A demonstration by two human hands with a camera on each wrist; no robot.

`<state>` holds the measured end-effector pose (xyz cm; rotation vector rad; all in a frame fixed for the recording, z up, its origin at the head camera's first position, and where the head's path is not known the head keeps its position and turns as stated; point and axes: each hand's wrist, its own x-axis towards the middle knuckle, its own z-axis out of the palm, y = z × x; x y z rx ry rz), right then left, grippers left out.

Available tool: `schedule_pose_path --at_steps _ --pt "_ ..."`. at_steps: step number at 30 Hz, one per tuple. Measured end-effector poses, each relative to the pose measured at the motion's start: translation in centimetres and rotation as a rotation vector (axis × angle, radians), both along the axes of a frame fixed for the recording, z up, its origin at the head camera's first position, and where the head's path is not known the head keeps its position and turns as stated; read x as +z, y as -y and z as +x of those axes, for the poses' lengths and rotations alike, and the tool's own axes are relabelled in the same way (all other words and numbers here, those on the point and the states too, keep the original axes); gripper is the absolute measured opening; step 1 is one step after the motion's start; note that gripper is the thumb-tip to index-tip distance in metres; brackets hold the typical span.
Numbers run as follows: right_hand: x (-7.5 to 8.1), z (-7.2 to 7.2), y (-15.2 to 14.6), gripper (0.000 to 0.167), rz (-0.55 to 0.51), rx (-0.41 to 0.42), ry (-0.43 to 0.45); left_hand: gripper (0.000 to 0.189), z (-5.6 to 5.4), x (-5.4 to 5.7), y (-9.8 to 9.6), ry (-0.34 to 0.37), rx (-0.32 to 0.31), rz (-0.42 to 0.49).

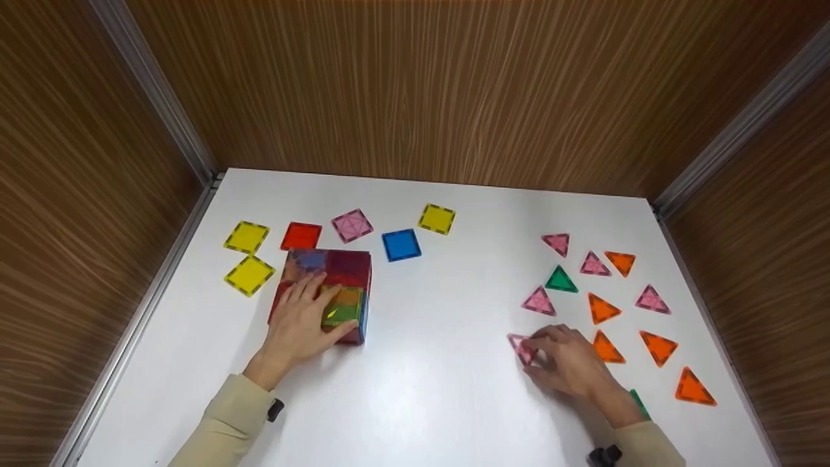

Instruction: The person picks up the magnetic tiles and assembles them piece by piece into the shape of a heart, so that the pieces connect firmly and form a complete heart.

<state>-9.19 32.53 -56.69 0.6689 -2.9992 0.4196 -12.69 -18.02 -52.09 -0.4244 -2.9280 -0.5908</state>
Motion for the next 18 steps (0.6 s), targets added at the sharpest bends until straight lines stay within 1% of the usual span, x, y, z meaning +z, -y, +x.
schedule_pose_path --at_steps 5,12,18 --pt "0.1 -1.3 3.1 0.039 0.0 0.072 -0.004 0.075 0.0 0.0 0.0 0.002 0.006 0.005" --pt "0.0 -3.3 7.6 0.041 0.011 0.197 -0.046 0.074 0.0 -0.1 0.0 -0.022 0.002 0.01" --pt "0.5 -5.0 11.5 0.043 0.001 0.252 0.024 0.075 -0.1 0.1 0.0 -0.014 -0.001 0.003"
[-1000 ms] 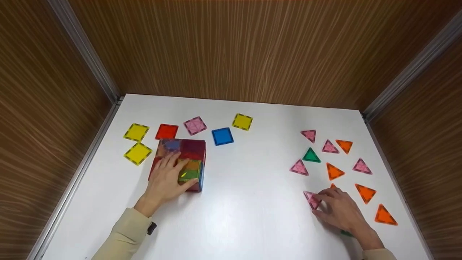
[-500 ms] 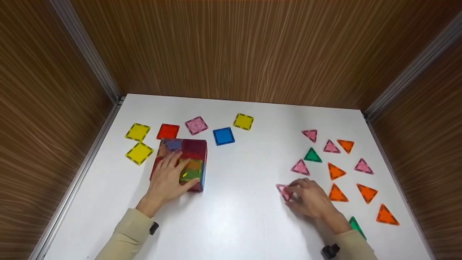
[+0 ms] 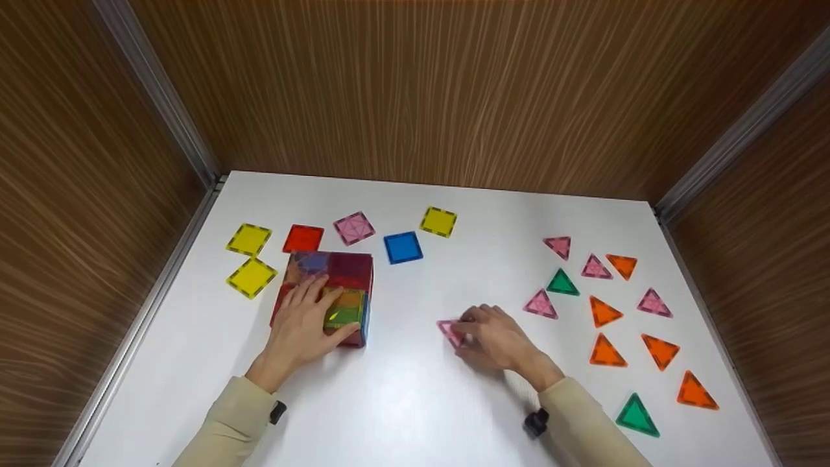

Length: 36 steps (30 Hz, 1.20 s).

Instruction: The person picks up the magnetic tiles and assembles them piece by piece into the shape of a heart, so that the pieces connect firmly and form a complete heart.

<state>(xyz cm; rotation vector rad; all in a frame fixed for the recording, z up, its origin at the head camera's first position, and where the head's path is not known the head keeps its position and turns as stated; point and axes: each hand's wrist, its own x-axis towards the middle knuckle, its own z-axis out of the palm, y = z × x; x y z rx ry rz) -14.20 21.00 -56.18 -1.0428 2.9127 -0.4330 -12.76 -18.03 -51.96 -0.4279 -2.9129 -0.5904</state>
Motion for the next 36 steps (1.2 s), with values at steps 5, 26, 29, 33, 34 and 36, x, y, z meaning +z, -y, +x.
schedule_pose_path --at_steps 5,26,29,33,34,36 --pt "0.0 -1.2 2.4 0.042 0.014 0.058 0.015 0.075 0.0 0.1 -0.1 0.016 0.003 -0.01" --pt "-0.1 -1.4 -0.1 0.043 -0.076 -0.035 0.051 0.055 0.7 1.0 -6.4 -0.042 -0.176 0.022" --pt "-0.5 -1.0 -2.8 0.042 -0.095 -0.09 -0.01 0.055 1.0 0.5 -8.9 0.008 -0.251 0.023" --pt "-1.2 -0.7 -6.3 0.042 -0.116 -0.167 -0.098 0.056 0.8 -1.0 -11.4 0.088 -0.299 0.032" --pt "-1.3 -0.6 -7.1 0.043 -0.115 -0.189 -0.112 0.057 0.6 -1.3 -11.8 0.105 -0.301 0.036" --pt "-1.5 -0.5 -8.6 0.044 -0.11 -0.233 -0.128 0.057 0.2 -2.0 -12.4 0.13 -0.298 0.028"
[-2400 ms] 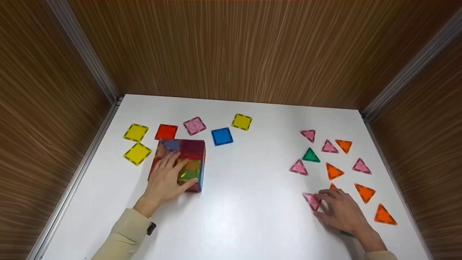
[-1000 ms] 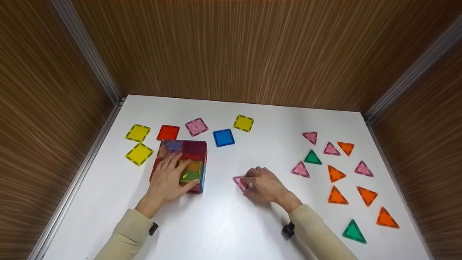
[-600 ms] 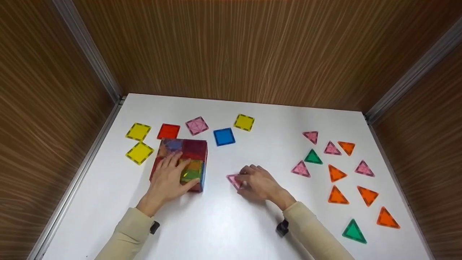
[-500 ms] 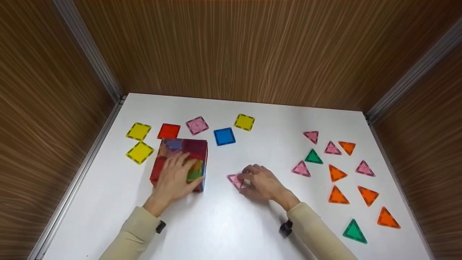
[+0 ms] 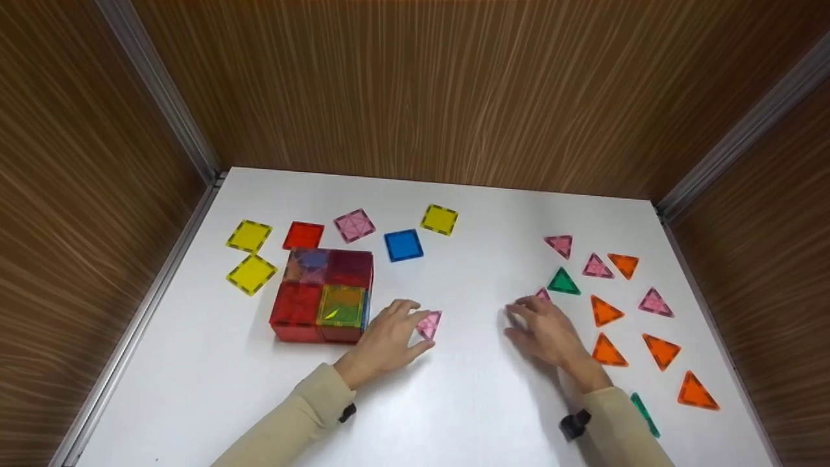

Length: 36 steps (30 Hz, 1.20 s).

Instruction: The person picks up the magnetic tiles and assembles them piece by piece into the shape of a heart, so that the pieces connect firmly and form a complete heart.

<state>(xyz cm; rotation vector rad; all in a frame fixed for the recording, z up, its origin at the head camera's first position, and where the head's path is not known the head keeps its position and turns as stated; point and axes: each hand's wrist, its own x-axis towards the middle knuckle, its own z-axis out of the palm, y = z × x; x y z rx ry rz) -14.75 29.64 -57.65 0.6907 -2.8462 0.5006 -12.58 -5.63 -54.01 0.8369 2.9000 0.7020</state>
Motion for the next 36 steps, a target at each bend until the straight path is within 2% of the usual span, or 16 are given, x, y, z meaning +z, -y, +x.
schedule_pose_path --at_steps 4,8,12,18,23,30,36 --pt "0.2 0.0 -2.6 0.042 0.006 -0.099 0.014 0.055 -1.1 -1.1 -0.7 0.017 0.004 -0.051" --pt "0.5 -0.1 -4.6 0.043 0.014 -0.2 0.081 0.054 -2.0 -1.8 -1.1 0.04 0.001 -0.09" --pt "0.5 -0.3 -5.6 0.048 0.051 -0.235 0.123 0.054 -2.4 -2.2 -1.3 0.086 0.01 -0.095" --pt "0.3 -0.6 -5.7 0.043 0.05 -0.225 0.103 0.053 -2.5 -2.3 -1.5 0.113 0.015 -0.058" --pt "0.3 -0.5 -4.6 0.037 0.051 -0.193 0.087 0.053 -2.5 -2.3 -1.5 0.141 0.022 -0.036" --pt "0.2 -0.3 -1.0 0.031 0.081 -0.067 0.005 0.053 -2.8 -2.3 -1.6 0.161 0.03 -0.022" --pt "0.2 0.1 2.2 0.027 0.09 0.047 -0.023 0.053 -3.2 -2.3 -1.9 0.175 0.029 -0.036"
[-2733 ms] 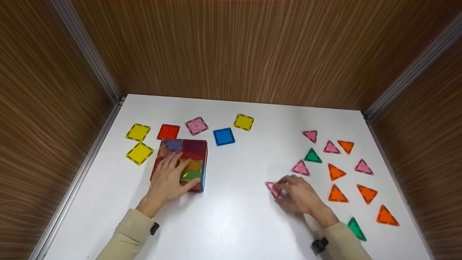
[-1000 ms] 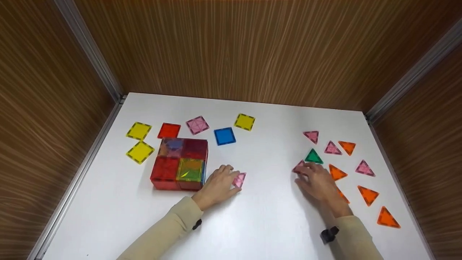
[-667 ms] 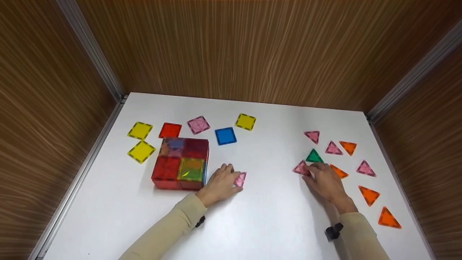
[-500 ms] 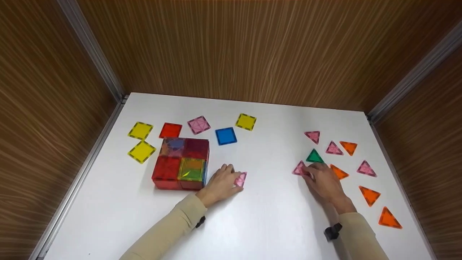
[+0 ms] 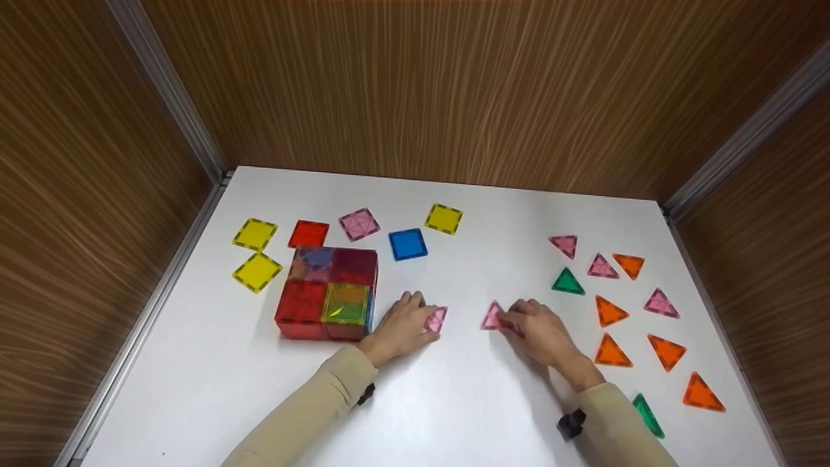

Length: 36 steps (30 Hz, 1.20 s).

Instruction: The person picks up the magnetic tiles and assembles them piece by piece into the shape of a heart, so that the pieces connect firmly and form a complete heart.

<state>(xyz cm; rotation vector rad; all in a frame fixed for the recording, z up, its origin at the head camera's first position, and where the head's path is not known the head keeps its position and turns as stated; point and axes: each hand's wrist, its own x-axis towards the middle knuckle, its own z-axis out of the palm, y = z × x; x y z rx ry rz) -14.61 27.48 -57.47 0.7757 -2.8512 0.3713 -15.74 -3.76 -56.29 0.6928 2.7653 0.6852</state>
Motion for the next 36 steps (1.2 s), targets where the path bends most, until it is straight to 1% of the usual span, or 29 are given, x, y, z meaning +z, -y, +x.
schedule_pose_path --at_steps 7,10,13,16,18,22,28,32,36 --pt "-0.3 0.2 3.1 0.023 -0.038 0.107 -0.033 0.053 -0.2 0.3 -0.6 -0.015 -0.008 -0.016" --pt "-0.4 0.1 4.2 0.022 -0.055 0.118 -0.032 0.053 -0.3 0.3 -0.9 -0.008 -0.002 -0.028" --pt "-0.4 -0.1 5.1 0.021 -0.061 0.123 -0.024 0.052 -0.4 0.3 -1.2 -0.016 -0.001 -0.032" --pt "-0.2 -0.2 5.8 0.02 -0.061 0.138 -0.017 0.051 -0.5 0.3 -1.5 -0.021 -0.005 -0.031" --pt "-0.2 -0.2 6.0 0.02 -0.062 0.142 -0.01 0.052 -0.5 0.3 -1.6 -0.011 -0.008 -0.031" --pt "-0.4 -0.1 6.0 0.017 -0.078 0.133 0.005 0.054 -0.5 0.3 -1.7 0.002 -0.01 -0.043" --pt "-0.4 -0.1 6.1 0.017 -0.082 0.123 0.008 0.057 -0.5 0.2 -1.8 -0.008 -0.008 -0.049" --pt "-0.4 0.2 5.7 0.025 -0.081 0.105 0.053 0.056 -0.4 0.1 -1.7 -0.025 -0.004 -0.059" --pt "-0.1 0.0 3.7 0.034 -0.104 0.051 0.087 0.056 -0.2 0.0 -1.7 -0.023 -0.004 -0.048"
